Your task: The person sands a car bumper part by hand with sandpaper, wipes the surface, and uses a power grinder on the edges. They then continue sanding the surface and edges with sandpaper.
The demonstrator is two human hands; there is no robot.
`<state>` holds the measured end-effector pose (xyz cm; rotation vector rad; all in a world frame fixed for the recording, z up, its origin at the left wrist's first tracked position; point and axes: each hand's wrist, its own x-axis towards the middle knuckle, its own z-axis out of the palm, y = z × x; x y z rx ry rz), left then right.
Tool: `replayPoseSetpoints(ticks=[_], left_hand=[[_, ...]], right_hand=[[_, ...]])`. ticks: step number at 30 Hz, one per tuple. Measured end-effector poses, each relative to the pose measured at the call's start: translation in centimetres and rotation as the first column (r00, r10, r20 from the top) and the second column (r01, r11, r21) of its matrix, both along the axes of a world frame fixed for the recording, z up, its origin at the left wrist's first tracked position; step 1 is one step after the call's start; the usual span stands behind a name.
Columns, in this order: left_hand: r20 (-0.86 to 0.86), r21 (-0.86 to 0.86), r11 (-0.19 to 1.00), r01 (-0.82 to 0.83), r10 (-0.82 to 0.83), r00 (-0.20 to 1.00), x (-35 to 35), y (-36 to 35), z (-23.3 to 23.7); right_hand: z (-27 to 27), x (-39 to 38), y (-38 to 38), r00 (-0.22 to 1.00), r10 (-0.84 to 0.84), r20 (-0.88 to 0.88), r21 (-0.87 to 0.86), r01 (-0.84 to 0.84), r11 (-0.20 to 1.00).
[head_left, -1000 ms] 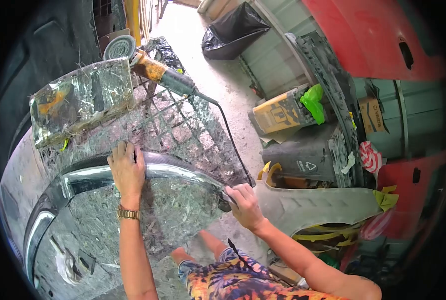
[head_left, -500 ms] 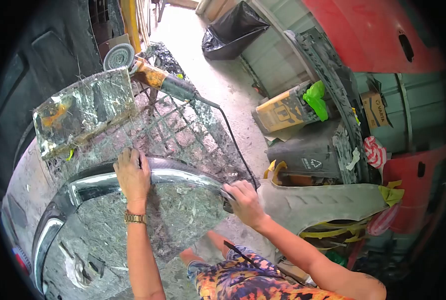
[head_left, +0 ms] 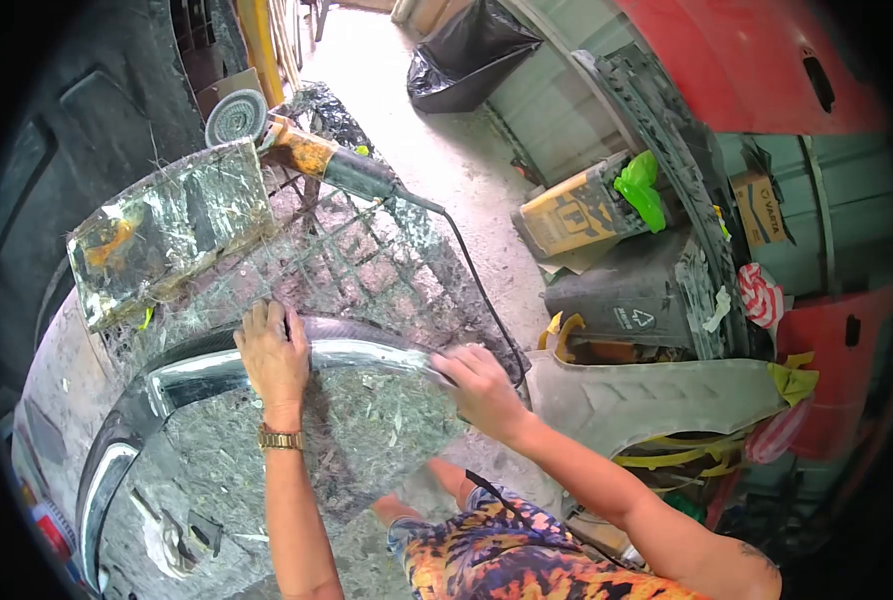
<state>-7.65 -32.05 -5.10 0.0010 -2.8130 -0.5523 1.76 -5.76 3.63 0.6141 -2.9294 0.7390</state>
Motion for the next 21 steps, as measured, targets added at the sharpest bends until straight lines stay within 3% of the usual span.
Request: replayPoseSetpoints(ticks=[2, 6, 11, 14, 21], left_hand=[[-0.004, -0.007, 1.000, -0.011, 0.011, 1.000, 0.0, 0.2, 0.0], [0.004, -0.026, 1.000, -0.017, 0.017, 1.000, 0.2, 0.3, 0.1], [-0.001, -0.012, 1.000, -0.014, 0.014, 1.000, 0.0, 0.3, -0.1], [0.009, -0.022, 1.000, -0.018, 0.019, 1.000, 0.0, 0.3, 0.0], [0.049, -0.004, 0.999, -0.041, 0.041, 0.998, 0.0, 0.6, 0.3]], right_hand=[[-0.6, 1.6, 1.5, 0.999, -0.038, -0.020, 0.017, 0.038, 0.999], [-1.5, -2.2, -2.2, 0.996, 0.080, -0.047, -0.008, -0.080, 0.997], [-0.7, -0.2, -0.4, 0.999, 0.018, 0.037, 0.019, -0.019, 1.000], [-1.5, -2.7, -2.6, 0.996, 0.088, -0.020, -0.005, -0.088, 0.996], [-0.9, -2.1, -2.2, 0.999, 0.045, 0.026, 0.008, -0.045, 0.999]])
